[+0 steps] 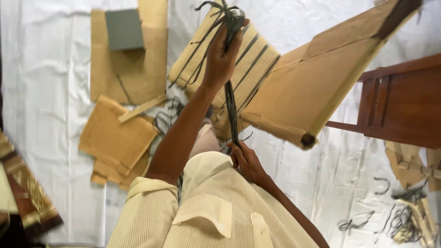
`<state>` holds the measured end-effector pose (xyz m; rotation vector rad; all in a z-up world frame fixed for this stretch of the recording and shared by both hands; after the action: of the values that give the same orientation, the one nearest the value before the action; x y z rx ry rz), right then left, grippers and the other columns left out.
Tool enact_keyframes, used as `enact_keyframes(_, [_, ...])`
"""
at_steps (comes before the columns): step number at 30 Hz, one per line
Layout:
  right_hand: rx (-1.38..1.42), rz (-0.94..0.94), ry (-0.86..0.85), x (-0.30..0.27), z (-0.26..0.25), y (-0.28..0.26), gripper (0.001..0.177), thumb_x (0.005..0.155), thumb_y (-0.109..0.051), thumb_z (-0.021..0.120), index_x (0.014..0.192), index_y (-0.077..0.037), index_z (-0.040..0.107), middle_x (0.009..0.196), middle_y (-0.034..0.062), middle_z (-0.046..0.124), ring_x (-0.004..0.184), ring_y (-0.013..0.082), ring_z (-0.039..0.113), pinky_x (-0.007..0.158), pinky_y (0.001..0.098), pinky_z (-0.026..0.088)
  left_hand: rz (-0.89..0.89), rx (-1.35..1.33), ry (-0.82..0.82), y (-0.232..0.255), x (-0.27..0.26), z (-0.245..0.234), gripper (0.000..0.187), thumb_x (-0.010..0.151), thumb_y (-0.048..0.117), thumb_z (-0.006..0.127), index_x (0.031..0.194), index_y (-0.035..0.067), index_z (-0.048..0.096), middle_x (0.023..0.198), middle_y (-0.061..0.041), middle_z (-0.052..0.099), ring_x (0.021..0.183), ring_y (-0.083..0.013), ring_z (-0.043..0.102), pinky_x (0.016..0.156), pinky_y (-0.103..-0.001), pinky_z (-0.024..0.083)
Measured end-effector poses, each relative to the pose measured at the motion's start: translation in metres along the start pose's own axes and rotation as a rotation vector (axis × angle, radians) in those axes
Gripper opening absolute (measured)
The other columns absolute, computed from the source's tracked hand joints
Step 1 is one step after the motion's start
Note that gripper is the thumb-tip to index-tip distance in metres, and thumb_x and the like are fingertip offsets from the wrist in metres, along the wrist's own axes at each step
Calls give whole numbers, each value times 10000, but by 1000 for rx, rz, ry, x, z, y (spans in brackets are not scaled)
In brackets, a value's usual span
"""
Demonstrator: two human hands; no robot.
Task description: Wrapping wooden furniture components with cardboard and securing them with plastic straps.
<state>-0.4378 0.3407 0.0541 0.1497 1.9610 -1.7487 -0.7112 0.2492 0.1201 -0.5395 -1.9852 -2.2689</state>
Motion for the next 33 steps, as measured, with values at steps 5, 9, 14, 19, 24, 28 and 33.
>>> enact_keyframes(5, [285, 65, 396, 69, -7, -2, 355, 1098, -316, 408, 1209, -47, 612, 577, -6, 455, 460, 77, 436, 439, 269, 411, 65, 4, -243, -34, 89, 50, 286, 1137, 233, 564, 1410, 181, 628, 703, 79, 519, 538, -18, 349, 514, -242, 317])
enact_keyframes(9, [404, 105, 552, 116, -13, -7, 353, 1099, -336, 436, 1207, -51, 613, 625, -14, 474, 476, 62, 446, 444, 255, 422, 125, -96, -372, -53, 124, 69, 305, 1133, 226, 617, 1431, 159, 611, 835, 54, 673, 592, -50, 367, 560, -274, 320])
enact_keyframes(14, [514, 224, 610, 154, -8, 0, 401, 1090, -399, 440, 1200, -55, 613, 683, -22, 495, 485, 65, 455, 448, 254, 421, -199, 111, -371, -129, 131, 57, 410, 1113, 290, 684, 1499, 159, 640, 885, -62, 650, 696, -128, 500, 698, -338, 458])
enact_keyframes(19, [603, 376, 599, 185, 3, 46, 410, 1076, -419, 458, 1211, -68, 622, 698, -9, 513, 508, 81, 477, 457, 285, 445, -329, 478, -325, -266, 46, -13, 939, 956, 446, 778, 1603, 15, 251, 1503, -263, 463, 1367, -404, 464, 1085, -514, 416])
enact_keyframes(24, [736, 485, 597, 206, 8, 95, 389, 1074, -411, 468, 1214, -76, 610, 728, -3, 537, 549, 98, 504, 493, 313, 486, -883, 530, -275, -327, -106, -71, 718, 942, 571, 654, 1366, -6, 600, 1322, -235, 664, 1238, -363, 643, 1028, -447, 495])
enact_keyframes(28, [781, 544, 570, 210, 14, 112, 363, 1076, -397, 457, 1208, -92, 604, 754, -3, 567, 590, 114, 548, 536, 323, 515, -1340, -90, -324, -275, -165, -64, 458, 996, 490, 614, 1052, 39, 662, 842, -98, 655, 646, -217, 601, 581, -382, 497])
enact_keyframes(33, [796, 492, 539, 204, 19, 137, 367, 1096, -384, 448, 1147, -48, 586, 825, 27, 647, 671, 140, 629, 615, 320, 546, -1507, -401, -213, -249, -168, -54, 261, 998, 354, 628, 904, 112, 603, 571, -6, 486, 383, -135, 438, 340, -328, 357])
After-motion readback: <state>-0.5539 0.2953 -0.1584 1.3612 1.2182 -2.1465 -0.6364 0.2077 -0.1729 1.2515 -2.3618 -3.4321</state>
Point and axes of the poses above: each hand's wrist, its own x-axis towards the middle knuckle, its own z-axis out of the palm, y = z × x, the point moved 4 cm from there along x, towards the middle knuckle
